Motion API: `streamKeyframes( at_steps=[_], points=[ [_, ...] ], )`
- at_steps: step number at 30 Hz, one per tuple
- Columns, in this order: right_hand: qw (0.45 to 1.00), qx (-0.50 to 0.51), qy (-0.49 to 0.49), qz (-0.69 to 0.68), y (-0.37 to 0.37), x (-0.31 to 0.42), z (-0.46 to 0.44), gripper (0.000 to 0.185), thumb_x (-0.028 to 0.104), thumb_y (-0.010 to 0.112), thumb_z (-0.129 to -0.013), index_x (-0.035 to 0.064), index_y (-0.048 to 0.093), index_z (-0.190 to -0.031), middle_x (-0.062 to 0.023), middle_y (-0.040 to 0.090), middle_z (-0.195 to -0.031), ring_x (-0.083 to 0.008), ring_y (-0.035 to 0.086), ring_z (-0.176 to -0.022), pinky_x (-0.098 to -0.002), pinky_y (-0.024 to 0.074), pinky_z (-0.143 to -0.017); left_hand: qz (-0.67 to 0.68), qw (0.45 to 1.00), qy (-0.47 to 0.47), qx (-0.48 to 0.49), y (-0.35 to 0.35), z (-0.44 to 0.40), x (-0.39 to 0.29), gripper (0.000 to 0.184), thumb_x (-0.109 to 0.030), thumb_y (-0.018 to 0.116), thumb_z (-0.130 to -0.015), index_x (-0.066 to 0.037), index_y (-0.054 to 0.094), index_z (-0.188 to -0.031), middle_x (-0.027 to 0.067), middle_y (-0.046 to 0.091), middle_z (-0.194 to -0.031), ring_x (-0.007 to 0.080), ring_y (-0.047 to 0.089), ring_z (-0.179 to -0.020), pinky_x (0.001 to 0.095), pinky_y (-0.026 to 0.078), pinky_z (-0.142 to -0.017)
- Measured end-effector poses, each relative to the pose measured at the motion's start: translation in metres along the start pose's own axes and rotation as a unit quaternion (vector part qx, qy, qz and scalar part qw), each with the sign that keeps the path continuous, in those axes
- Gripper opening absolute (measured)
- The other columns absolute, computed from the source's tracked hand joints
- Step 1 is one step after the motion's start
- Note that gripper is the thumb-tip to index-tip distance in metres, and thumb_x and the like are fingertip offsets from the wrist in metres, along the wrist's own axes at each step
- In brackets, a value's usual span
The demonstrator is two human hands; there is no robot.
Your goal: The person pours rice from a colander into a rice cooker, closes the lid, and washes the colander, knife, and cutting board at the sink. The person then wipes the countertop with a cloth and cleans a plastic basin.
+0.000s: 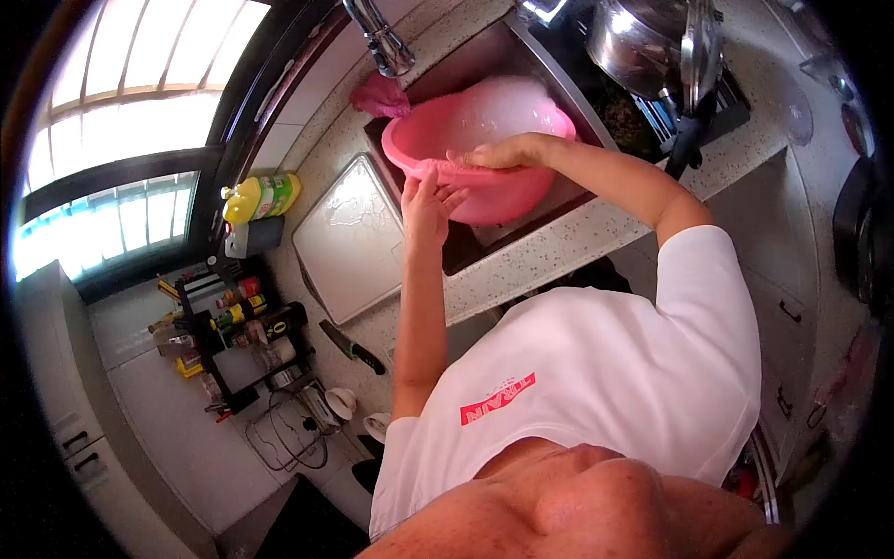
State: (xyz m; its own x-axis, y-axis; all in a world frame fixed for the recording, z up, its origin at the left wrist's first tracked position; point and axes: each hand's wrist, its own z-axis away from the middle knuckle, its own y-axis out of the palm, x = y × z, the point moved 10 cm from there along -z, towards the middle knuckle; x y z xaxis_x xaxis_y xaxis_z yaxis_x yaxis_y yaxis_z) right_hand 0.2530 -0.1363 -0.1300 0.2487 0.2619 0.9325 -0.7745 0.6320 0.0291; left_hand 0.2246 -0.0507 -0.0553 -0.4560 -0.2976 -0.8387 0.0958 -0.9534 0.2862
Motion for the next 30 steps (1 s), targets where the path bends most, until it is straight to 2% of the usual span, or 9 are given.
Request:
streamKeyframes(
  at_steps=[3, 5, 8, 11, 12, 19, 23, 26, 30],
  points=[
    [0.995, -0.046, -0.017, 0.082, -0.019, 0.020, 0.023, 0.050, 0.047, 0.052, -0.084, 0.0041, 0.060, -0.109, -0.0094, 0.062, -0.106, -0.0180, 0.055, -0.099, -0.0306, 0.0406, -0.085, -0.013, 1.000, -0.007, 0.025, 0.010, -0.001, 0.005, 0.015, -0.017, 0.052, -0.089, -0.007, 0.045, -0.099, 0.0096, 0.058, -0.082, 0.0237, 0.062, -0.070, 0.0364, 0.054, -0.062],
    [0.972, -0.082, -0.127, 0.182, -0.026, 0.057, 0.047, 0.047, 0.041, 0.064, -0.073, 0.0040, 0.061, -0.101, -0.0129, 0.065, -0.094, -0.0220, 0.060, -0.087, -0.0331, 0.0450, -0.077, -0.025, 0.999, -0.011, 0.033, 0.009, -0.001, 0.012, 0.017, -0.016, 0.051, -0.090, -0.006, 0.044, -0.101, 0.0104, 0.058, -0.083, 0.0226, 0.062, -0.069, 0.0336, 0.055, -0.059],
    [0.936, -0.182, -0.183, 0.237, -0.039, 0.070, 0.051, 0.044, 0.030, 0.069, -0.061, 0.0028, 0.061, -0.095, -0.0145, 0.065, -0.084, -0.0224, 0.061, -0.075, -0.0353, 0.0471, -0.069, -0.027, 0.998, -0.047, 0.025, -0.003, 0.009, 0.033, 0.017, -0.018, 0.050, -0.090, -0.006, 0.045, -0.102, 0.0093, 0.058, -0.078, 0.0225, 0.063, -0.069, 0.0342, 0.055, -0.057],
    [0.932, -0.181, -0.230, 0.212, -0.039, 0.061, 0.035, 0.043, 0.025, 0.068, -0.059, 0.0020, 0.061, -0.094, -0.0150, 0.065, -0.084, -0.0223, 0.061, -0.076, -0.0352, 0.0469, -0.068, -0.061, 0.996, -0.061, -0.005, -0.021, 0.022, 0.046, 0.019, -0.019, 0.049, -0.091, -0.005, 0.045, -0.103, 0.0089, 0.058, -0.079, 0.0225, 0.063, -0.069, 0.0350, 0.054, -0.057],
    [0.934, -0.190, -0.214, 0.214, -0.039, 0.058, 0.034, 0.042, 0.024, 0.068, -0.058, 0.0019, 0.061, -0.094, -0.0149, 0.065, -0.084, -0.0222, 0.061, -0.075, -0.0349, 0.0468, -0.068, -0.077, 0.993, -0.077, -0.033, -0.035, 0.024, 0.053, 0.019, -0.021, 0.052, -0.089, -0.007, 0.048, -0.101, 0.0116, 0.060, -0.079, 0.0270, 0.063, -0.072, 0.0396, 0.054, -0.061],
    [0.929, -0.200, -0.176, 0.258, -0.047, 0.081, 0.042, 0.039, 0.021, 0.067, -0.059, 0.0010, 0.062, -0.092, -0.0109, 0.064, -0.079, -0.0179, 0.059, -0.072, -0.0312, 0.0463, -0.066, -0.045, 0.992, -0.080, -0.088, -0.101, 0.065, 0.071, 0.030, -0.022, 0.053, -0.089, -0.004, 0.041, -0.110, 0.0130, 0.060, -0.080, 0.0278, 0.063, -0.074, 0.0396, 0.054, -0.063],
    [0.941, -0.213, -0.210, 0.159, -0.058, 0.082, 0.052, 0.032, 0.019, 0.066, -0.060, 0.0012, 0.065, -0.087, -0.0078, 0.064, -0.074, -0.0146, 0.059, -0.069, -0.0294, 0.0469, -0.063, -0.037, 0.988, -0.080, -0.127, -0.127, 0.086, 0.087, 0.032, -0.024, 0.053, -0.089, -0.004, 0.041, -0.110, 0.0109, 0.059, -0.079, 0.0248, 0.063, -0.073, 0.0362, 0.054, -0.061],
    [0.964, -0.221, -0.145, 0.034, -0.071, 0.078, 0.075, 0.030, 0.017, 0.069, -0.064, -0.0001, 0.065, -0.088, -0.0056, 0.064, -0.078, -0.0138, 0.059, -0.074, -0.0280, 0.0472, -0.067, -0.008, 0.987, -0.088, -0.131, -0.145, 0.093, 0.105, 0.031, -0.021, 0.054, -0.088, -0.004, 0.042, -0.111, 0.0122, 0.060, -0.078, 0.0274, 0.063, -0.076, 0.0391, 0.054, -0.064],
    [0.931, -0.294, -0.143, -0.160, -0.098, 0.055, 0.099, 0.034, 0.016, 0.069, -0.070, -0.0015, 0.061, -0.098, -0.0077, 0.063, -0.089, -0.0165, 0.060, -0.081, -0.0297, 0.0476, -0.076, 0.006, 0.990, -0.066, -0.124, -0.153, 0.103, 0.109, 0.029, -0.025, 0.053, -0.089, -0.004, 0.043, -0.107, 0.0101, 0.058, -0.079, 0.0240, 0.063, -0.073, 0.0348, 0.054, -0.060]
  ],
)
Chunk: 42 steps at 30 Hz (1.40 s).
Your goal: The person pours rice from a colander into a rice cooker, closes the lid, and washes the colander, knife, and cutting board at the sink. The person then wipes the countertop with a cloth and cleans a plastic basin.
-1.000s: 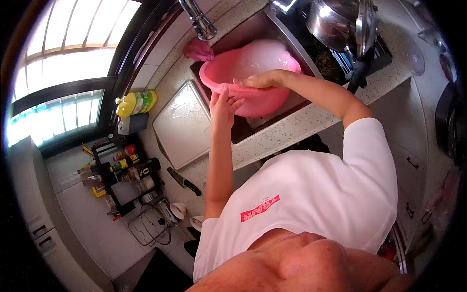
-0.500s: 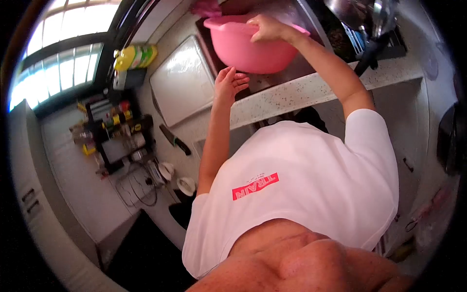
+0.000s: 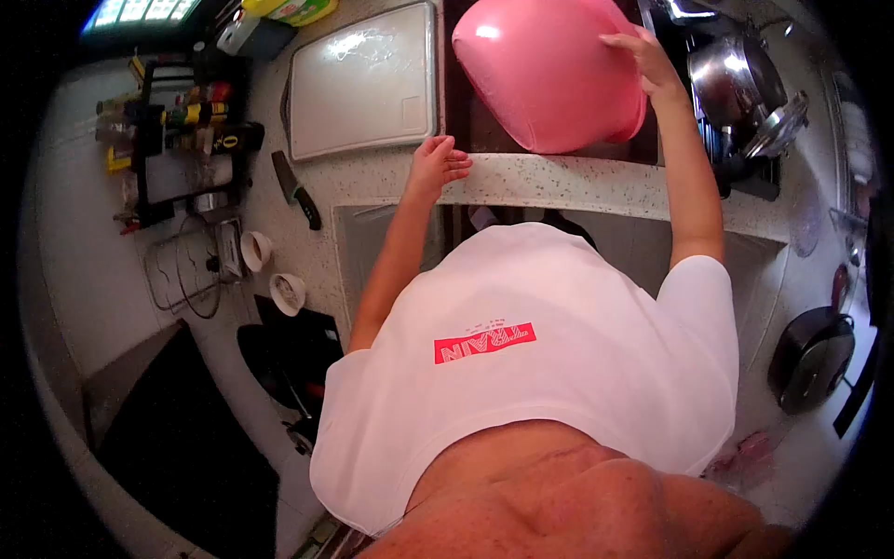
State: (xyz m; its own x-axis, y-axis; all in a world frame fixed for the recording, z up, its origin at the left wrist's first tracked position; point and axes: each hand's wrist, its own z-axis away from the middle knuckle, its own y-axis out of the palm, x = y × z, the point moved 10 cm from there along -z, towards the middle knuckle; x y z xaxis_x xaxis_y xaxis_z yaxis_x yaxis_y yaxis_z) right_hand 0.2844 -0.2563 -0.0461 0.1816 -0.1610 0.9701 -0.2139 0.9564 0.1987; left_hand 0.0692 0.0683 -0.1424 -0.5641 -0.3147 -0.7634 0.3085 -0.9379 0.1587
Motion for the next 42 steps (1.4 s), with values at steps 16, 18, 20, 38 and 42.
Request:
streamKeyframes(
  at_steps=[16, 18, 20, 38, 42],
  points=[
    [0.991, -0.035, -0.048, 0.119, 0.007, 0.025, 0.043, 0.033, 0.010, 0.066, -0.070, -0.0041, 0.059, -0.099, -0.0123, 0.064, -0.095, -0.0230, 0.061, -0.084, -0.0305, 0.0467, -0.081, 0.039, 0.998, -0.041, 0.008, -0.036, -0.011, 0.024, 0.027, -0.025, 0.052, -0.089, -0.004, 0.044, -0.104, 0.0107, 0.057, -0.078, 0.0261, 0.063, -0.072, 0.0379, 0.053, -0.060],
    [0.933, 0.021, -0.148, 0.328, 0.037, 0.013, 0.044, 0.040, 0.013, 0.067, -0.069, -0.0048, 0.057, -0.103, -0.0166, 0.063, -0.097, -0.0258, 0.061, -0.086, -0.0304, 0.0469, -0.080, 0.044, 0.998, -0.043, 0.008, -0.036, -0.012, 0.023, 0.027, -0.025, 0.052, -0.089, -0.005, 0.044, -0.103, 0.0107, 0.057, -0.078, 0.0262, 0.063, -0.071, 0.0381, 0.053, -0.060],
    [0.893, 0.099, -0.136, 0.418, 0.076, -0.013, 0.050, 0.045, 0.016, 0.067, -0.066, -0.0030, 0.056, -0.106, -0.0208, 0.061, -0.100, -0.0307, 0.060, -0.088, -0.0325, 0.0476, -0.079, 0.044, 0.998, -0.035, 0.023, -0.036, -0.017, 0.024, 0.026, -0.025, 0.053, -0.088, -0.005, 0.044, -0.102, 0.0104, 0.057, -0.077, 0.0261, 0.063, -0.070, 0.0384, 0.053, -0.060],
    [0.954, 0.021, -0.012, 0.299, 0.092, -0.104, 0.029, 0.030, 0.030, 0.065, -0.077, 0.0008, 0.060, -0.084, -0.0105, 0.060, -0.066, -0.0187, 0.058, -0.063, -0.0310, 0.0447, -0.056, -0.042, 0.994, -0.053, 0.081, 0.028, -0.012, 0.006, 0.025, -0.026, 0.055, -0.087, -0.007, 0.049, -0.103, 0.0077, 0.060, -0.076, 0.0194, 0.063, -0.068, 0.0309, 0.053, -0.058],
    [0.991, 0.066, -0.010, 0.118, 0.147, -0.086, 0.014, 0.025, 0.020, 0.067, -0.077, -0.0022, 0.062, -0.087, -0.0050, 0.060, -0.069, -0.0099, 0.055, -0.062, -0.0245, 0.0444, -0.055, 0.001, 0.995, -0.032, 0.093, 0.045, -0.012, -0.007, 0.023, -0.022, 0.052, -0.089, -0.006, 0.049, -0.105, 0.0081, 0.060, -0.081, 0.0185, 0.063, -0.071, 0.0293, 0.053, -0.059]
  ],
)
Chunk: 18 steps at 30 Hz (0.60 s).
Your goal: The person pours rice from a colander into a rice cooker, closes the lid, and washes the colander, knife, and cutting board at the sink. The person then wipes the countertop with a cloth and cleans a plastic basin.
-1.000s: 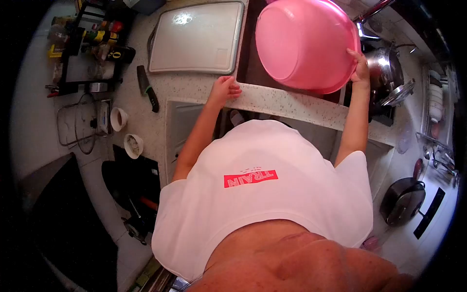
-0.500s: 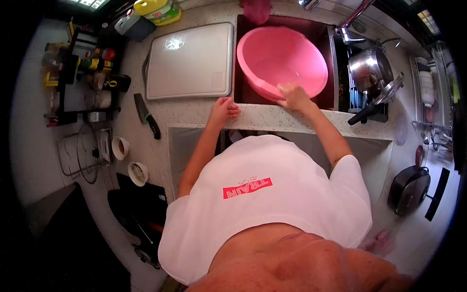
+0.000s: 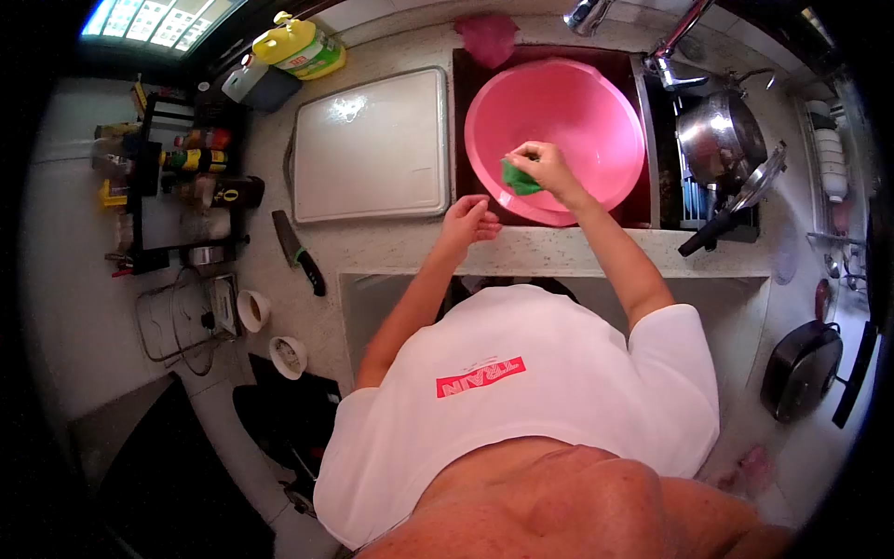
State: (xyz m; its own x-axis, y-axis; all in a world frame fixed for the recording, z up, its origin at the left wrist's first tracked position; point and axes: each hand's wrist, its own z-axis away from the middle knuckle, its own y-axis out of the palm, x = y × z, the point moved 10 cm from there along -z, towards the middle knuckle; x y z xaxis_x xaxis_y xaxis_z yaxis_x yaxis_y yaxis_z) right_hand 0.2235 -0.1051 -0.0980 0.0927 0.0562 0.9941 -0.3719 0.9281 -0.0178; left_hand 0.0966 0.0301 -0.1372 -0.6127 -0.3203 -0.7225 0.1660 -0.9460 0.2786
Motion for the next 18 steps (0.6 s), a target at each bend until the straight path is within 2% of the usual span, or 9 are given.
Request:
streamKeyframes(
  at_steps=[3, 4, 5, 7, 8, 11, 15, 17, 18],
  points=[
    [0.988, 0.089, 0.032, -0.125, 0.065, -0.004, -0.001, 0.029, 0.024, 0.070, -0.074, -0.0009, 0.063, -0.087, -0.0086, 0.061, -0.077, -0.0141, 0.057, -0.069, -0.0262, 0.0457, -0.060, 0.037, 0.995, 0.092, 0.012, 0.002, -0.013, -0.020, 0.021, -0.017, 0.049, -0.090, -0.004, 0.048, -0.107, 0.0087, 0.059, -0.087, 0.0176, 0.063, -0.074, 0.0284, 0.054, -0.062],
    [0.996, 0.054, -0.076, -0.004, 0.077, -0.016, -0.012, 0.031, 0.029, 0.069, -0.074, 0.0025, 0.064, -0.090, -0.0130, 0.063, -0.082, -0.0219, 0.060, -0.076, -0.0307, 0.0467, -0.066, 0.020, 0.992, 0.116, -0.042, -0.009, -0.018, -0.024, 0.019, -0.014, 0.048, -0.091, -0.002, 0.049, -0.106, 0.0084, 0.059, -0.092, 0.0165, 0.062, -0.076, 0.0288, 0.055, -0.064],
    [0.996, 0.052, -0.078, -0.011, 0.088, -0.013, -0.013, 0.031, 0.029, 0.069, -0.074, 0.0025, 0.064, -0.090, -0.0130, 0.063, -0.082, -0.0219, 0.060, -0.076, -0.0307, 0.0467, -0.066, 0.013, 0.992, 0.116, -0.043, -0.011, -0.021, -0.028, 0.019, -0.014, 0.048, -0.091, -0.002, 0.049, -0.106, 0.0084, 0.059, -0.092, 0.0165, 0.062, -0.076, 0.0288, 0.055, -0.064],
    [0.967, -0.052, -0.199, 0.150, 0.092, 0.015, -0.003, 0.032, 0.033, 0.067, -0.074, 0.0059, 0.065, -0.091, -0.0162, 0.063, -0.086, -0.0267, 0.061, -0.079, -0.0350, 0.0469, -0.069, 0.016, 0.988, 0.128, -0.086, -0.024, -0.021, -0.035, 0.016, -0.011, 0.046, -0.091, -0.001, 0.052, -0.101, 0.0070, 0.060, -0.092, 0.0151, 0.062, -0.075, 0.0290, 0.055, -0.066],
    [0.992, 0.084, -0.071, 0.061, 0.107, 0.013, -0.005, 0.026, 0.026, 0.065, -0.078, 0.0082, 0.065, -0.096, -0.0136, 0.064, -0.094, -0.0216, 0.062, -0.080, -0.0317, 0.0480, -0.070, 0.010, 0.988, 0.123, -0.094, -0.027, -0.018, -0.040, 0.015, -0.011, 0.047, -0.091, -0.001, 0.054, -0.099, 0.0069, 0.060, -0.091, 0.0147, 0.061, -0.074, 0.0285, 0.055, -0.066],
    [0.986, 0.132, -0.035, 0.097, 0.117, -0.001, -0.011, 0.024, 0.023, 0.061, -0.079, 0.0092, 0.064, -0.099, -0.0133, 0.065, -0.091, -0.0223, 0.063, -0.081, -0.0309, 0.0482, -0.069, -0.007, 0.991, 0.101, -0.088, -0.029, -0.016, -0.034, 0.014, -0.010, 0.047, -0.090, -0.001, 0.053, -0.097, 0.0065, 0.060, -0.087, 0.0155, 0.061, -0.074, 0.0287, 0.055, -0.066],
    [0.971, 0.103, -0.065, 0.208, 0.121, -0.012, 0.000, 0.023, 0.022, 0.060, -0.080, 0.0112, 0.064, -0.099, -0.0132, 0.064, -0.087, -0.0272, 0.062, -0.078, -0.0349, 0.0484, -0.066, -0.034, 0.994, 0.064, -0.077, -0.032, -0.017, -0.011, 0.012, -0.010, 0.048, -0.089, 0.000, 0.052, -0.095, 0.0058, 0.059, -0.084, 0.0162, 0.062, -0.074, 0.0291, 0.055, -0.065],
    [0.937, 0.054, -0.185, 0.291, 0.124, 0.004, 0.008, 0.019, 0.025, 0.060, -0.080, 0.0123, 0.064, -0.094, -0.0127, 0.060, -0.078, -0.0309, 0.059, -0.074, -0.0383, 0.0477, -0.063, -0.065, 0.989, 0.066, -0.115, -0.038, -0.007, -0.010, 0.012, -0.009, 0.050, -0.086, 0.001, 0.050, -0.094, 0.0046, 0.058, -0.081, 0.0164, 0.062, -0.074, 0.0284, 0.055, -0.063],
    [0.933, 0.020, -0.227, 0.278, 0.121, 0.015, 0.013, 0.025, 0.032, 0.059, -0.081, 0.0076, 0.061, -0.082, -0.0122, 0.055, -0.071, -0.0307, 0.057, -0.070, -0.0395, 0.0465, -0.059, -0.066, 0.989, 0.064, -0.117, -0.037, -0.004, -0.008, 0.012, -0.009, 0.050, -0.086, 0.001, 0.050, -0.094, 0.0046, 0.058, -0.081, 0.0164, 0.062, -0.074, 0.0284, 0.055, -0.063]
  ],
)
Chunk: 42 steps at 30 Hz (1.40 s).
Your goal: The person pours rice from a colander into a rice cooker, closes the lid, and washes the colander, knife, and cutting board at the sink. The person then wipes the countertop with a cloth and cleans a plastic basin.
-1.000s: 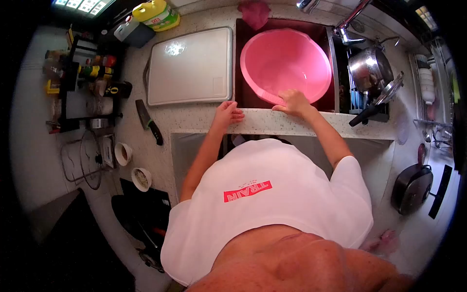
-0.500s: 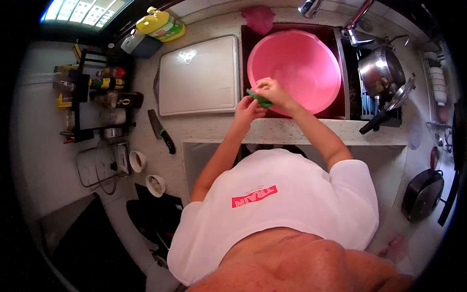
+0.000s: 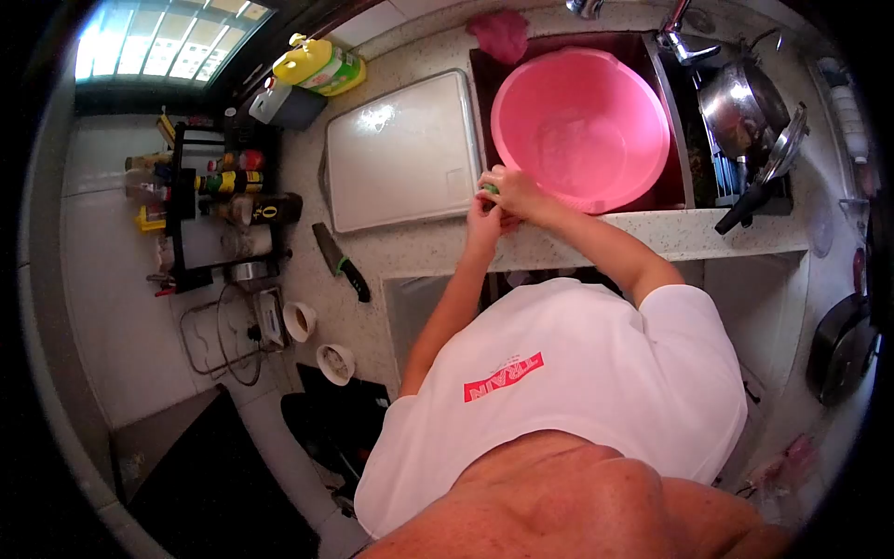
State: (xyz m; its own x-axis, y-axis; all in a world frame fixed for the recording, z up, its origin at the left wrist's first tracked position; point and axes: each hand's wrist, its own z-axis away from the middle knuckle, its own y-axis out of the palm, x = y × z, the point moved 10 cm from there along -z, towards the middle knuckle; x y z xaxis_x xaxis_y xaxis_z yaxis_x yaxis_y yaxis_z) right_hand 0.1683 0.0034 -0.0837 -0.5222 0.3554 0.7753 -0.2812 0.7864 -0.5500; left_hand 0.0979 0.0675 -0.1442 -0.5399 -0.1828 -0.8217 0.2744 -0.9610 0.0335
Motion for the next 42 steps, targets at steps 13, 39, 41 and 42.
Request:
streamKeyframes(
  at_steps=[13, 39, 41, 42],
  points=[
    [0.992, 0.030, -0.036, 0.119, 0.023, 0.000, 0.011, 0.035, 0.029, 0.042, -0.090, 0.0064, 0.055, -0.067, -0.0113, 0.057, -0.067, -0.0295, 0.057, -0.067, -0.0403, 0.0456, -0.057, -0.064, 0.992, 0.103, -0.017, -0.009, -0.004, 0.007, 0.013, 0.003, 0.046, -0.081, 0.004, 0.058, -0.086, 0.0090, 0.061, -0.079, 0.0148, 0.061, -0.065, 0.0284, 0.052, -0.057],
    [0.985, -0.113, 0.122, 0.052, -0.169, -0.026, -0.008, 0.022, 0.012, 0.058, -0.067, 0.0005, 0.055, -0.085, -0.0193, 0.060, -0.079, -0.0318, 0.060, -0.073, -0.0419, 0.0463, -0.064, 0.015, 0.998, 0.060, 0.009, -0.016, -0.015, 0.031, 0.021, -0.008, 0.048, -0.088, 0.005, 0.052, -0.104, 0.0171, 0.061, -0.089, 0.0252, 0.064, -0.073, 0.0332, 0.055, -0.066],
    [0.970, -0.166, 0.171, -0.049, -0.226, -0.030, 0.002, 0.033, 0.016, 0.059, -0.064, -0.0022, 0.058, -0.092, -0.0170, 0.063, -0.081, -0.0231, 0.061, -0.073, -0.0338, 0.0476, -0.066, 0.030, 0.998, 0.062, 0.011, -0.017, -0.017, 0.035, 0.019, -0.007, 0.048, -0.088, 0.004, 0.053, -0.103, 0.0165, 0.061, -0.088, 0.0242, 0.065, -0.072, 0.0310, 0.054, -0.062],
    [0.940, -0.173, 0.236, -0.173, -0.234, -0.066, 0.014, 0.042, 0.015, 0.061, -0.065, -0.0040, 0.057, -0.102, -0.0147, 0.064, -0.091, -0.0219, 0.061, -0.082, -0.0312, 0.0469, -0.073, 0.043, 0.997, 0.064, 0.012, -0.017, -0.017, 0.035, 0.017, -0.007, 0.048, -0.089, 0.003, 0.054, -0.101, 0.0159, 0.061, -0.088, 0.0232, 0.065, -0.071, 0.0287, 0.054, -0.057]
  ],
)
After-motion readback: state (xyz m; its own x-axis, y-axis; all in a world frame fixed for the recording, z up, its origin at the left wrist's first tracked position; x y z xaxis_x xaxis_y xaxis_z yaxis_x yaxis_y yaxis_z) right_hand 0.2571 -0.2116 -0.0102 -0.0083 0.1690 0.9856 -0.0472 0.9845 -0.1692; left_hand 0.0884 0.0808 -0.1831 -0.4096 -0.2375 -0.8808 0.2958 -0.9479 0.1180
